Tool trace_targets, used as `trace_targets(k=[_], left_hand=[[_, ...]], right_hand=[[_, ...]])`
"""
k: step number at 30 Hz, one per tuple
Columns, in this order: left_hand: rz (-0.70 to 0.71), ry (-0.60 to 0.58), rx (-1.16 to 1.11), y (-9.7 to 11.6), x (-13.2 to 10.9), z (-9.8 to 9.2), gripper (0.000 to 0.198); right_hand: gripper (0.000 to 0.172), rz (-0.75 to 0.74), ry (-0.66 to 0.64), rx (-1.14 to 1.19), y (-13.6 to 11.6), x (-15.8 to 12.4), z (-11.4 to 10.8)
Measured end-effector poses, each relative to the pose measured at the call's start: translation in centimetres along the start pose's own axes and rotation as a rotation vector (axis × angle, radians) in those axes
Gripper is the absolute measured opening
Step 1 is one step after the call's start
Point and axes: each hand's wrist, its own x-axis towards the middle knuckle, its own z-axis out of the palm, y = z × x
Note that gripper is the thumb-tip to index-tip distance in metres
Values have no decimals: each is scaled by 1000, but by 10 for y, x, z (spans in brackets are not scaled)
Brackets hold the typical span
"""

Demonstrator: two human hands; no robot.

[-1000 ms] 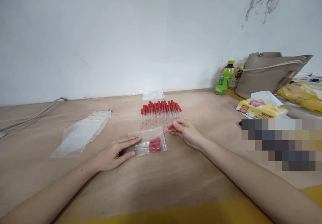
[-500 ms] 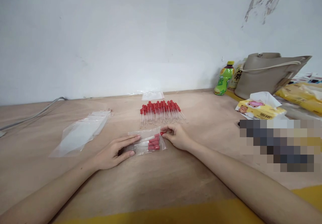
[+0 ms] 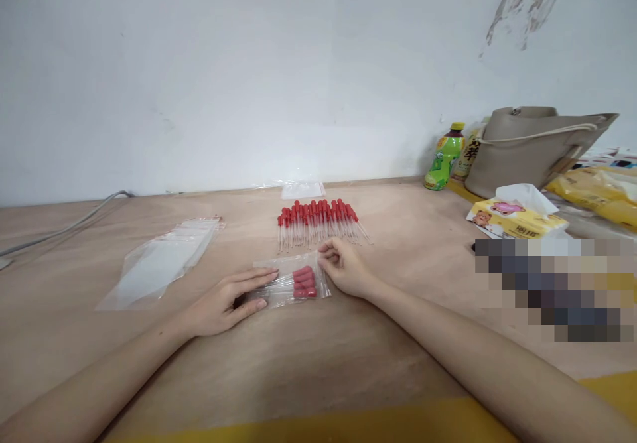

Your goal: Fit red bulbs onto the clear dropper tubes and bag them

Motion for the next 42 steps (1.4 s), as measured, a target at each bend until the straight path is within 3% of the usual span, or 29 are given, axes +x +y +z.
trace_targets(k=[6, 11, 15, 22, 28, 33, 38, 42], left_hand=[[-26, -9, -12, -1, -1, 1, 44], [-26, -4, -19, 1, -2, 0, 44], [0, 3, -8, 1, -2, 0, 45], [-8, 4, -23, 2, -1, -1, 44], [-5, -6, 9, 1, -1, -1, 44], [-27, -19, 8, 0, -1, 0, 44], [-27, -23, 12, -1, 0, 0, 44], [-16, -17, 1, 0, 0, -1, 45]], right_hand=[[18, 63, 231, -430, 20, 54, -30], [30, 95, 259, -700, 30, 105, -38], [26, 152, 212, -717, 32, 123, -34], [14, 240, 188, -602, 28, 131, -32], [17, 169, 214, -455, 11, 118, -45], [19, 92, 274, -68, -3, 73, -63], [29, 216, 411, 220, 2, 24, -61], [40, 281, 450, 391, 14, 10, -47]])
